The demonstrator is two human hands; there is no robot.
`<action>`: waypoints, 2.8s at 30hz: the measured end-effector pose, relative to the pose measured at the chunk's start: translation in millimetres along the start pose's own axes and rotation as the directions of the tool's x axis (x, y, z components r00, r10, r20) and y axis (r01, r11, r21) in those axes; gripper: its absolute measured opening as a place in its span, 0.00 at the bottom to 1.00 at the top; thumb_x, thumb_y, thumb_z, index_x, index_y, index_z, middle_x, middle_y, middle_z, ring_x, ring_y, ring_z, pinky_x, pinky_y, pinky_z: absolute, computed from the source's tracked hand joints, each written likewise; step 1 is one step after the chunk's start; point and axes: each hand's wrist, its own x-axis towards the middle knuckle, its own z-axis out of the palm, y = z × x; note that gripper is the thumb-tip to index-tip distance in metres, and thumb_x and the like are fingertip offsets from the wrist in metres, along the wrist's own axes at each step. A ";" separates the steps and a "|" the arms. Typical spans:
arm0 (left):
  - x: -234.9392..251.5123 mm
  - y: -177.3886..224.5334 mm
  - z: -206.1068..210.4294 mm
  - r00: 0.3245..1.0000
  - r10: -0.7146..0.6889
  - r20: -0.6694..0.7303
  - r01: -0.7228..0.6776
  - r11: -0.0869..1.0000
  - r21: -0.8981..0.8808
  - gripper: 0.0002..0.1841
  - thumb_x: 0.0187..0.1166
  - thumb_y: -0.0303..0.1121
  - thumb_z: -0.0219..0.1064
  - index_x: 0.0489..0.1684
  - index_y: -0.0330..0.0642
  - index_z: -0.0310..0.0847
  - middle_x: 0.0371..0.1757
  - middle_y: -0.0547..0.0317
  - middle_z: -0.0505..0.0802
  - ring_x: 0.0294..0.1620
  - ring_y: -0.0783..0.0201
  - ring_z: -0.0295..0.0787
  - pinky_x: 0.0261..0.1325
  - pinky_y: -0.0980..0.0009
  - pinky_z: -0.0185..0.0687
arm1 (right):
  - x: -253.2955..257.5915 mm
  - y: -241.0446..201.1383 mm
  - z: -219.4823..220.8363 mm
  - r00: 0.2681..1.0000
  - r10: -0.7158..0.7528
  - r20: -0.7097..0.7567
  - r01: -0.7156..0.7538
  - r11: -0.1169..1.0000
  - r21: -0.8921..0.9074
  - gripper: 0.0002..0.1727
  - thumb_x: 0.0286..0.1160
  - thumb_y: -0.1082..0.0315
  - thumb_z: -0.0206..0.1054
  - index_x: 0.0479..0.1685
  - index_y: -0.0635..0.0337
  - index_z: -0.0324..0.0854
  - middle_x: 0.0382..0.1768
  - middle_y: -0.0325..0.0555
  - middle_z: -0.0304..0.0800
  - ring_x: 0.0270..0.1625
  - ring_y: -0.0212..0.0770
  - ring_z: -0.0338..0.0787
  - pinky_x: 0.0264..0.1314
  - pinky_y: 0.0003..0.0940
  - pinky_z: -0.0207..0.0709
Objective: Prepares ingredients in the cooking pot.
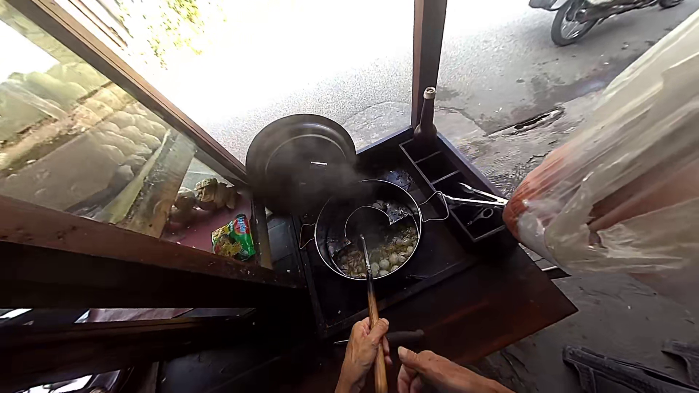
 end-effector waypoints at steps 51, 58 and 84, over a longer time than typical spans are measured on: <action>-46.6 64.3 -96.2 0.954 0.280 0.105 -0.299 0.885 0.357 0.27 0.84 0.41 0.65 0.78 0.33 0.74 0.29 0.64 0.92 0.18 0.73 0.84 0.23 0.76 0.84 | 123.0 -102.6 42.1 0.754 0.119 -0.646 0.577 0.349 0.738 0.12 0.92 0.71 0.40 0.40 0.60 0.66 0.23 0.43 0.75 0.20 0.33 0.80 0.25 0.23 0.81; -68.4 15.6 -115.9 0.976 0.198 0.093 -0.216 0.940 0.264 0.21 0.88 0.34 0.59 0.73 0.29 0.76 0.30 0.62 0.94 0.19 0.74 0.84 0.26 0.77 0.83 | 178.4 -114.4 2.2 0.714 0.087 -0.694 0.625 0.367 0.689 0.13 0.91 0.69 0.39 0.34 0.55 0.62 0.15 0.37 0.66 0.11 0.29 0.69 0.15 0.20 0.70; -58.0 -26.0 -108.3 0.992 0.095 0.088 -0.107 0.984 0.143 0.20 0.90 0.34 0.55 0.71 0.31 0.78 0.31 0.60 0.95 0.20 0.71 0.87 0.27 0.77 0.85 | 83.6 -103.3 -82.1 0.940 0.274 -0.205 0.018 0.560 0.828 0.14 0.89 0.68 0.41 0.35 0.59 0.68 0.09 0.33 0.65 0.05 0.21 0.67 0.04 0.12 0.60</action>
